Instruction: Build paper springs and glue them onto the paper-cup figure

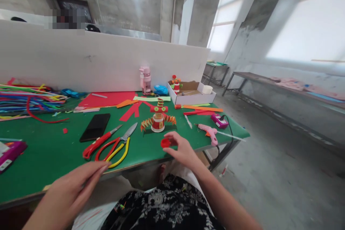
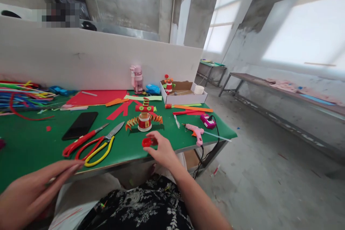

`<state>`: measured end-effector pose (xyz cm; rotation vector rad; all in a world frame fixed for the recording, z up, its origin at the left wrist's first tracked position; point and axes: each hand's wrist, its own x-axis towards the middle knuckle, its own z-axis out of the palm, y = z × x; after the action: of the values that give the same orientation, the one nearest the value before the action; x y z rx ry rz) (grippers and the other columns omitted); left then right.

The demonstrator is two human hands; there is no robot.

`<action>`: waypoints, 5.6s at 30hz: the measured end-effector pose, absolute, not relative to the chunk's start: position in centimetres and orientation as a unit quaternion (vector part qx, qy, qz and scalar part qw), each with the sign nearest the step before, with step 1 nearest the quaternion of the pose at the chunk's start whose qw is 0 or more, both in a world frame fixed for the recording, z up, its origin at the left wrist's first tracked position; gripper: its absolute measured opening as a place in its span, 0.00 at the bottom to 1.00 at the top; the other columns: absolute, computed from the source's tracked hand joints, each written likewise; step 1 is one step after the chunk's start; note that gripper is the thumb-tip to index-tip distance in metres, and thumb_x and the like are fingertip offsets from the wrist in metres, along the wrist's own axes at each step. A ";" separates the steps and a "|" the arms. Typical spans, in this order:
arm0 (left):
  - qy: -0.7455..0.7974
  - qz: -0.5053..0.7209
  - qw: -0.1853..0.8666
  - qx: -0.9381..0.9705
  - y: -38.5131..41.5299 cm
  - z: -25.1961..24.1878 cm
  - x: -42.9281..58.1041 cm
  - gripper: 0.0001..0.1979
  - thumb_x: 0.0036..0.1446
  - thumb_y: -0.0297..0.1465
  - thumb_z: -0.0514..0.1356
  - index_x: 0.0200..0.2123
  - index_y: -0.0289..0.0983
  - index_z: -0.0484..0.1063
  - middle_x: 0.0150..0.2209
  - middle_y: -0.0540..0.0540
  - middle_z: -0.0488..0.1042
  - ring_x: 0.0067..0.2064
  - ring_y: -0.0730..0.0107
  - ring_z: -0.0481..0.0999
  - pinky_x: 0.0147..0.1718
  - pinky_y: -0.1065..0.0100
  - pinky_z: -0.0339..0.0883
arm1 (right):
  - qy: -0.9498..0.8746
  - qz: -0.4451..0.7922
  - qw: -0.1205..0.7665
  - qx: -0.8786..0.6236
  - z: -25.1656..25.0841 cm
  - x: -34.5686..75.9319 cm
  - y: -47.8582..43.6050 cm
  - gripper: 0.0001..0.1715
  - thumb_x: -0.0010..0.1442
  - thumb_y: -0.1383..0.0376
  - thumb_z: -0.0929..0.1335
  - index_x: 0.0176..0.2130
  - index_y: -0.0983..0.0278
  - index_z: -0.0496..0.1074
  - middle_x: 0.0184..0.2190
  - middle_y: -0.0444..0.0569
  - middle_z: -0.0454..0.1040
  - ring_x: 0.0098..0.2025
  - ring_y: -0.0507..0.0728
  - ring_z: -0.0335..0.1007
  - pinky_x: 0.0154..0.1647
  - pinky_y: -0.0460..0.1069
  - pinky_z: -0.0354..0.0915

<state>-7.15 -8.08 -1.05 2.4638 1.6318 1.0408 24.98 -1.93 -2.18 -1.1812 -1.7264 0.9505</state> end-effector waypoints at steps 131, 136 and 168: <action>0.399 0.361 -0.172 0.825 -0.4 -10.3 5.8 0.15 0.61 0.19 0.48 0.42 0.36 0.73 0.36 0.43 0.79 0.38 0.60 0.76 0.38 0.59 0.66 | -0.681 0.154 0.473 -0.537 2.2 21.8 10.4 0.29 0.66 0.51 0.62 0.59 0.62 0.67 0.57 0.56 0.72 0.59 0.61 0.67 0.61 0.56 0.59; 0.388 0.361 -0.170 0.831 -0.4 -10.0 5.6 0.14 0.62 0.20 0.48 0.42 0.35 0.72 0.36 0.43 0.79 0.38 0.60 0.75 0.37 0.60 0.65 | -0.669 0.171 0.490 -0.532 2.7 22.7 10.5 0.29 0.68 0.52 0.57 0.58 0.63 0.68 0.56 0.54 0.73 0.59 0.60 0.67 0.61 0.54 0.59; 0.414 0.323 -0.099 0.845 -0.8 -8.9 5.0 0.15 0.64 0.26 0.49 0.43 0.36 0.75 0.37 0.42 0.79 0.39 0.60 0.75 0.36 0.61 0.66 | -0.630 0.314 0.461 -0.540 -6.0 25.3 -0.1 0.15 0.52 0.62 0.75 0.42 0.59 0.77 0.40 0.49 0.76 0.43 0.59 0.72 0.48 0.54 0.67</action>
<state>5.03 -0.81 -8.93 2.8367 1.3913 1.0835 25.33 -0.06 -5.99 -1.3291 -1.5500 0.7729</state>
